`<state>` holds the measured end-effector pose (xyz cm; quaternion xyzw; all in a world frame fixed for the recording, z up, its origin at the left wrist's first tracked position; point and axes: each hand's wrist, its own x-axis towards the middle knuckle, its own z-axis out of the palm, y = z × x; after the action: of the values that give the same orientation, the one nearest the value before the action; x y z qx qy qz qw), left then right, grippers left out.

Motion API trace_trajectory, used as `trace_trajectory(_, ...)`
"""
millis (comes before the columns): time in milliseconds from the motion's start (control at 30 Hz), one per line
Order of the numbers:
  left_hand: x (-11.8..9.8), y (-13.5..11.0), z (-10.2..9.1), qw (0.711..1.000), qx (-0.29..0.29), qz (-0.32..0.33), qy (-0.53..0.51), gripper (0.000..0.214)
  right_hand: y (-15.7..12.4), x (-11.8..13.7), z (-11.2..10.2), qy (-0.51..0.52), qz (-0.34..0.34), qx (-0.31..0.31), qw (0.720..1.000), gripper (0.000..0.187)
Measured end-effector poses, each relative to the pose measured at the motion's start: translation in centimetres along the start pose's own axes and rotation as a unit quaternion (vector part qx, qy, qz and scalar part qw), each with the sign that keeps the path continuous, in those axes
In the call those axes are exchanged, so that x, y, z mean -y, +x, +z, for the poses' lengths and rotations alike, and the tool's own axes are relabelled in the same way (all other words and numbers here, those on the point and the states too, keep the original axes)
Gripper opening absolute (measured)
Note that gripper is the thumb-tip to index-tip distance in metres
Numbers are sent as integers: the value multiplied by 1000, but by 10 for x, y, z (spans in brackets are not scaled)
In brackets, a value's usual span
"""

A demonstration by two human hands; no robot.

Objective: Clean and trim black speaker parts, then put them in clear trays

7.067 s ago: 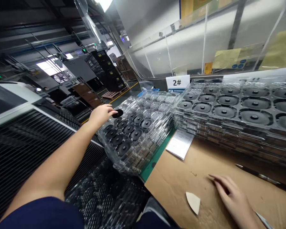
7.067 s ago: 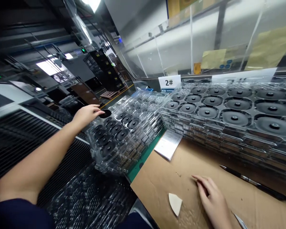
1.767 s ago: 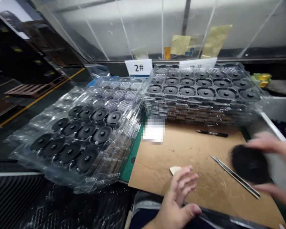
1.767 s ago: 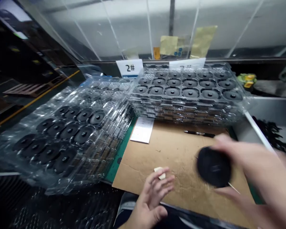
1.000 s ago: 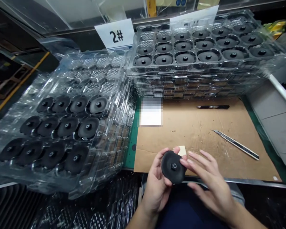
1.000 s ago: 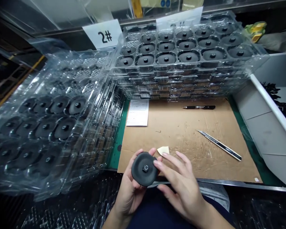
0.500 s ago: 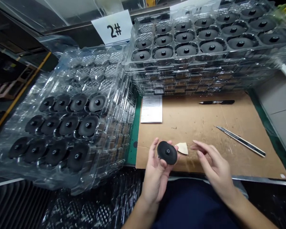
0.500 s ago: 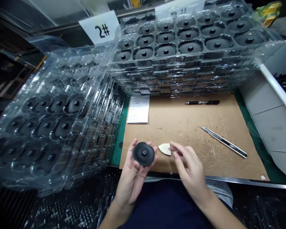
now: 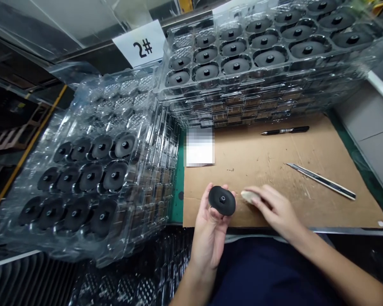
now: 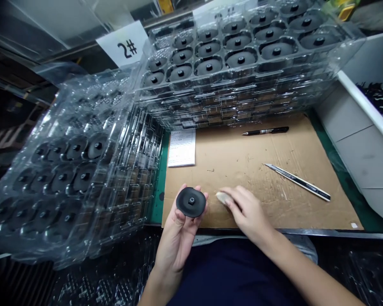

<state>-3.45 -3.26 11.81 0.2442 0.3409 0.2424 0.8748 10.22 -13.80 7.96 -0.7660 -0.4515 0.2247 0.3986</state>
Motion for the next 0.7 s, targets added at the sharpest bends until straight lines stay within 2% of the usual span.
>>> trace_trajectory(67,3,2,0,1000,13,-5,11,52,8,22,-18,23,9,-45,999,26)
trace_trajectory(133,6,4,3,999,25,-15,26,51,13,47,-27,77,-32,-79,993,27)
trace_trajectory(200,6,4,6,998,26,-38,39,49,15,67,-30,113,-81,-60,988,30)
trace_trajectory(267,5,3,10,998,14,-49,48,47,17,78,-30,130,-91,9,987,29)
trace_trajectory(333,3,2,13,998,6,-39,51,47,20,80,-31,129,-83,71,986,25)
trace_trajectory(367,3,2,15,998,7,-33,53,45,21,79,-31,123,-88,73,986,24)
trace_trajectory(467,1,0,18,998,21,-37,56,39,22,77,-32,102,-137,-32,985,27)
trace_trajectory(500,0,-1,19,997,23,-41,58,40,20,77,-32,107,-149,-50,982,29)
trace_trajectory(533,-2,-1,20,997,21,-42,61,43,18,77,-33,119,-156,-43,980,31)
trace_trajectory(633,-5,-1,23,997,12,-31,64,50,16,80,-37,149,-128,55,979,28)
trace_trajectory(667,-5,-1,24,998,12,-30,63,46,17,81,-38,147,-124,57,980,27)
trace_trajectory(700,-6,-1,26,997,13,-34,61,42,20,81,-38,138,-129,33,981,26)
